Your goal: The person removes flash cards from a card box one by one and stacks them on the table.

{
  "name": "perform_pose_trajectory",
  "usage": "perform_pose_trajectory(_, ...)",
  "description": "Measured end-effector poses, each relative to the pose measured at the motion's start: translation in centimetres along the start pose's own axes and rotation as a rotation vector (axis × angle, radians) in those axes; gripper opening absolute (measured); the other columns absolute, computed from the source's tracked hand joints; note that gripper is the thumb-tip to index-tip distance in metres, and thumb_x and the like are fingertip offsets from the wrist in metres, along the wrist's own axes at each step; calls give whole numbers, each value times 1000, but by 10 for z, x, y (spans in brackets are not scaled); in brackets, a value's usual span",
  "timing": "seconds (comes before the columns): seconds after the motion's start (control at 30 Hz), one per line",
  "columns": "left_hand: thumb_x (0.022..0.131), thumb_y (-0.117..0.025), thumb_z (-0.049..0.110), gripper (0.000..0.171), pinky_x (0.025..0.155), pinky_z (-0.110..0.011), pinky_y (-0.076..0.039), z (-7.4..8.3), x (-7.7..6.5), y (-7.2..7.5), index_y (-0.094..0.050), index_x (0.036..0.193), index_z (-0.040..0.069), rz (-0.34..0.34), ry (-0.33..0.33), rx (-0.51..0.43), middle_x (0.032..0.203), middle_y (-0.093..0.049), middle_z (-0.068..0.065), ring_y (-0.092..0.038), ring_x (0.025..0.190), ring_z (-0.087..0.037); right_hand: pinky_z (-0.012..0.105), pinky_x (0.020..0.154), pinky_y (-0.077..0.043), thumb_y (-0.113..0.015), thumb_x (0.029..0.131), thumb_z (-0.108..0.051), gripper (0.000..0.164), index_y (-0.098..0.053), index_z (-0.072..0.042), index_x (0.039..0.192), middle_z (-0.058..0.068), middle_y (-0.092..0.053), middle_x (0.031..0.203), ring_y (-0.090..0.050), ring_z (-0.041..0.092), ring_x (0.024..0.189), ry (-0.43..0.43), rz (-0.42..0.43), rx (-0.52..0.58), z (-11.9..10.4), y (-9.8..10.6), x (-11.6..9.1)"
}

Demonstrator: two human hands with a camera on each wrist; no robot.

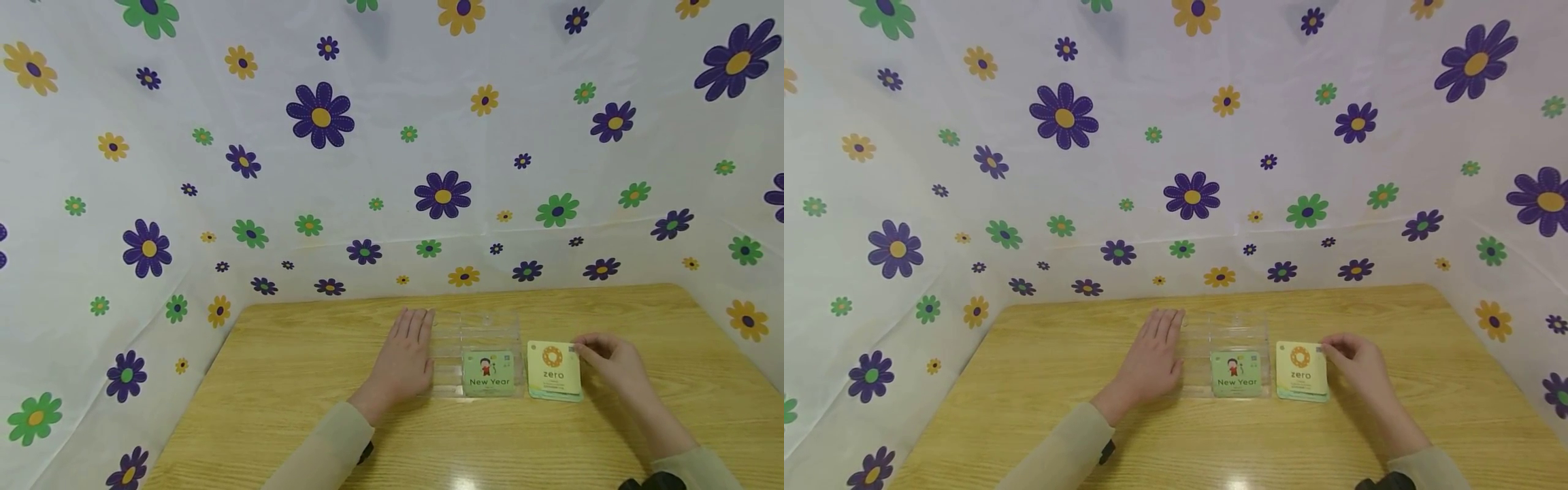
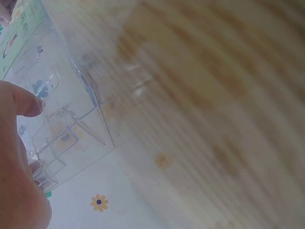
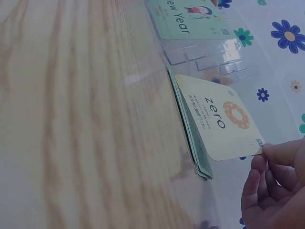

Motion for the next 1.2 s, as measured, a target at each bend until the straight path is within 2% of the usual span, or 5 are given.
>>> perform_pose_trajectory(0.17, 104, -53, 34, 79, 137, -47, -18, 0, 0, 0, -19, 167, 0, 0, -2, 15, 167, -34, -16, -33, 156, -32, 15, 68, -52, -65, 106, -15, 31, -71, 12, 119, 15, -76, 102, -56, -10, 78, 27, 1, 9, -1, -1, 0)
perform_pose_trajectory(0.37, 104, -54, 33, 79, 137, -47, -19, 1, -1, 1, -18, 167, 0, 1, -1, 9, 167, -34, -16, -33, 156, -32, 17, 66, -52, -67, 104, -13, 30, -71, 12, 118, 7, -75, 98, -56, -5, 76, 10, -7, 15, 3, -2, 2)
perform_pose_trajectory(0.6, 104, -54, 33, 79, 137, -48, -19, 1, -2, 1, -19, 167, 0, 5, 1, -4, 166, -35, -17, -33, 156, -33, 17, 68, -50, -68, 104, -14, 29, -73, 11, 118, 18, -76, 105, -55, -7, 78, -6, -9, -27, 5, -4, 5)
perform_pose_trajectory(0.97, 103, -56, 32, 80, 136, -48, -21, 0, -1, 1, -20, 167, -1, 32, -4, -3, 166, -36, -17, -35, 156, -34, 16, 69, -49, -68, 103, -14, 30, -73, 11, 119, 22, -75, 110, -54, -7, 79, -29, -9, -38, 11, -6, 8)
perform_pose_trajectory(1.2, 103, -56, 32, 79, 136, -48, -21, 0, -2, 2, -21, 166, -1, 32, -5, -5, 166, -37, -18, -35, 155, -33, 15, 68, -48, -68, 104, -17, 33, -72, 11, 120, 25, -75, 114, -57, -1, 83, -72, -16, -35, 15, -6, 9)
Point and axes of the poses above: each hand's wrist, its own x-axis towards the middle knuckle, its own y-axis out of the back of the hand, z = x × y, the point moved 9 cm from there along x, towards the middle knuckle
